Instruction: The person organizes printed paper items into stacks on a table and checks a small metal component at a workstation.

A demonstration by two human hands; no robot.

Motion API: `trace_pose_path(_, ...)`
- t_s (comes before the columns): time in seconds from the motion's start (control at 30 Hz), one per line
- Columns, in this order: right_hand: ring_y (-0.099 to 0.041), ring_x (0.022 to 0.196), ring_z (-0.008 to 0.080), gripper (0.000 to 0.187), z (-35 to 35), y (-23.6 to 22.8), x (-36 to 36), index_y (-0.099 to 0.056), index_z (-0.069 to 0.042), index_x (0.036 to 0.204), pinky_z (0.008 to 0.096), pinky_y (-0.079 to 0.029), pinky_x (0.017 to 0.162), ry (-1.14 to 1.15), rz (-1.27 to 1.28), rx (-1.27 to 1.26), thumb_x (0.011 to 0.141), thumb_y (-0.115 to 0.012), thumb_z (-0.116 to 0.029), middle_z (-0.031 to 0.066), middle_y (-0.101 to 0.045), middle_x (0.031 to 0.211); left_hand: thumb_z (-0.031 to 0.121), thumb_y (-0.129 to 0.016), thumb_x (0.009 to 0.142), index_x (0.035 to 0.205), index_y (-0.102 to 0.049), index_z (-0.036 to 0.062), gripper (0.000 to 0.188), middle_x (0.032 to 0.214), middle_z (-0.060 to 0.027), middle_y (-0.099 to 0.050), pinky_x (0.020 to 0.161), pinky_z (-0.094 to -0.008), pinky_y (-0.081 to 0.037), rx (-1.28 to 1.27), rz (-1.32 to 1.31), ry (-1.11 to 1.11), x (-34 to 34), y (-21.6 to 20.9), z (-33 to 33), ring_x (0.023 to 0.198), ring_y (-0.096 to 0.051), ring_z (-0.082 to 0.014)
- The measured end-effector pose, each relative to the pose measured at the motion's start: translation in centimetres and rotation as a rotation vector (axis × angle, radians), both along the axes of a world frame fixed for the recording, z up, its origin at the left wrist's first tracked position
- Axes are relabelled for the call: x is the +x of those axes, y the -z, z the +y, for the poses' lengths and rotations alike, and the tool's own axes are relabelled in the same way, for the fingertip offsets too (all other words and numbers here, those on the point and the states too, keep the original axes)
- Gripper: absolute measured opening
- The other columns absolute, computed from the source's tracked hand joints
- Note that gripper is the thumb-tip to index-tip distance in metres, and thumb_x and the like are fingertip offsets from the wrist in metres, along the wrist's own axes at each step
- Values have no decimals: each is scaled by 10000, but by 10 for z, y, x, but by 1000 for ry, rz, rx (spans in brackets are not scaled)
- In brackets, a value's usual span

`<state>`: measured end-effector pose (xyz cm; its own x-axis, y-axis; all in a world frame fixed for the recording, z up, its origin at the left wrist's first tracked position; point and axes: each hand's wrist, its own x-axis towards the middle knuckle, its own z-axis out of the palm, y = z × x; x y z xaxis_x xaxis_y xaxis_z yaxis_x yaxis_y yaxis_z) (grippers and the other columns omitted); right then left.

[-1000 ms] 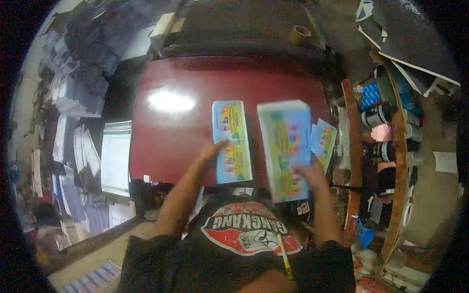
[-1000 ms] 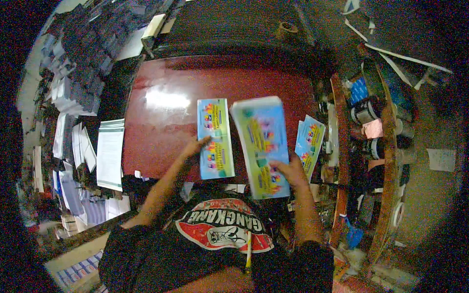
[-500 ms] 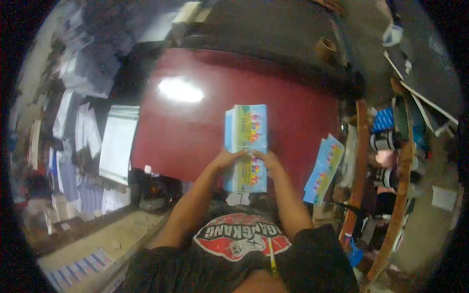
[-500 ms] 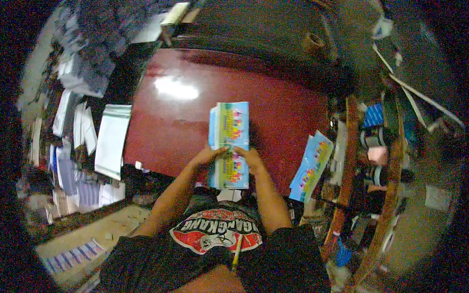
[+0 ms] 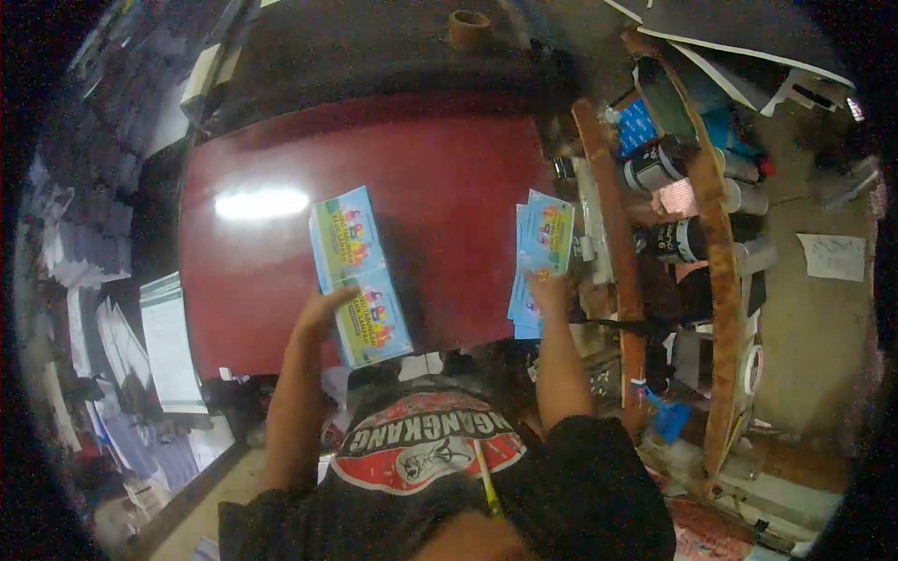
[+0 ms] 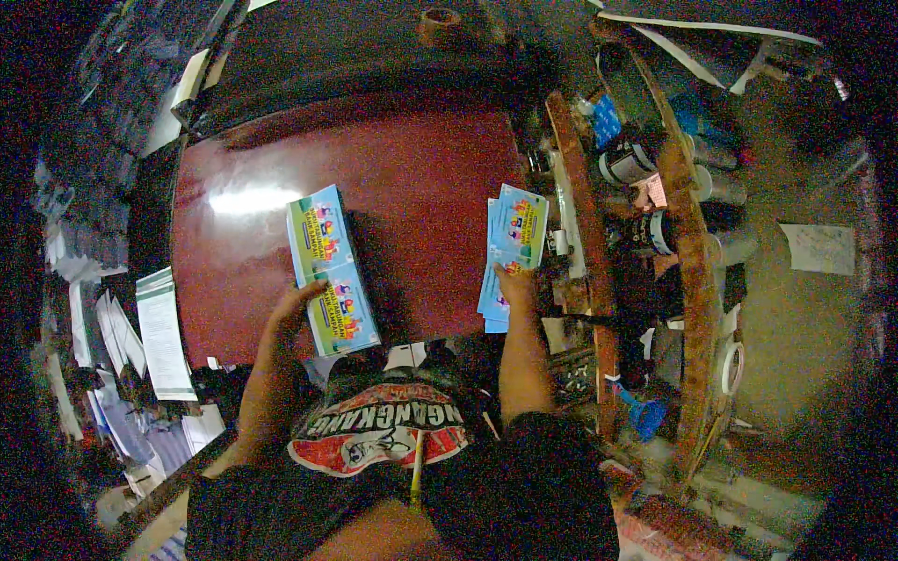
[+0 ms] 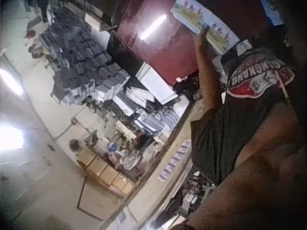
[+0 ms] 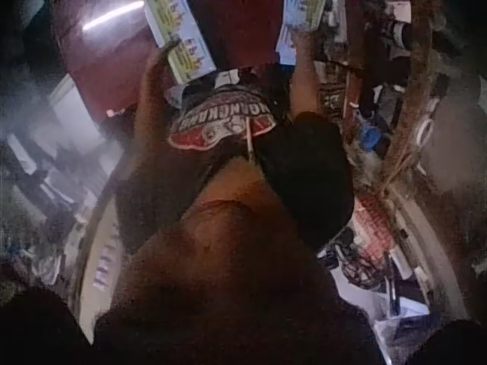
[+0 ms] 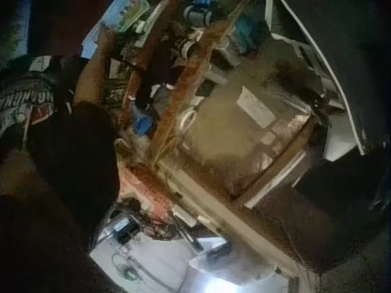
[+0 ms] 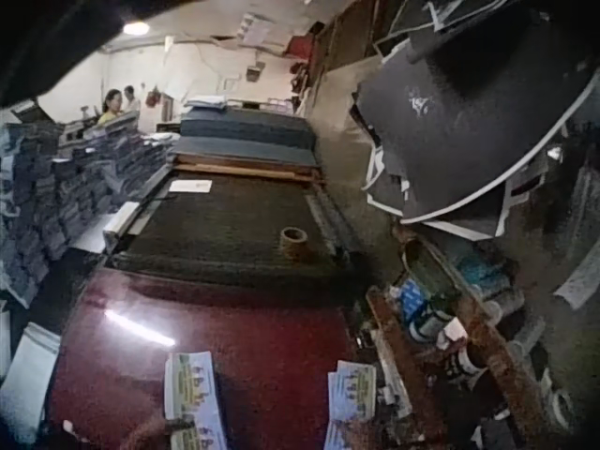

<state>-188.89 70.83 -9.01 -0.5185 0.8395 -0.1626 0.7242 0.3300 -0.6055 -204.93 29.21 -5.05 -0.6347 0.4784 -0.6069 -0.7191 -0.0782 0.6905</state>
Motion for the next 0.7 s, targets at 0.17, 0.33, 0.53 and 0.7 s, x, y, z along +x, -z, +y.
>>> trace_pose_path(0.17, -631, 800, 255, 634, -19, -55, -18, -556, 23, 1029, 368, -523, 694, 66, -99, -126, 562, -844, -297, 160, -633, 927, 135, -681, 751, 1128, -540, -29, 435, 1024, -125, -625, 796, -359, -502, -116, 78, -2, 2, 0, -2, 884, -623, -230)
trace_pose_path(0.33, -626, 764, 194, 534, 13, 23, -15, -579, 19, 1005, 334, -519, 665, 78, 186, -531, 543, -839, -47, 102, -644, 886, 164, -728, 711, 1081, -584, -12, 435, 943, -98, -650, 766, -332, -504, -313, 136, 55, -4, -16, 0, 845, -631, -199)
trace_pose_path(0.53, -625, 760, 203, 448, 10, 45, -12, -605, 10, 959, 338, -518, 672, 106, 313, -484, 560, -808, 8, 99, -644, 865, 170, -778, 640, 1013, -606, -14, 450, 868, -97, -658, 726, -341, -519, -341, 231, 88, -1, -53, -18, 781, -641, -197)
trace_pose_path(0.7, -645, 870, 310, 580, 28, 36, -7, -527, 31, 1090, 425, -512, 753, -51, -1, -73, 595, -798, -105, 195, -644, 971, 231, -807, 597, 1070, -540, -27, 601, 965, -155, -643, 728, -406, -517, -729, 614, 153, -10, -34, -66, 862, -642, -258)
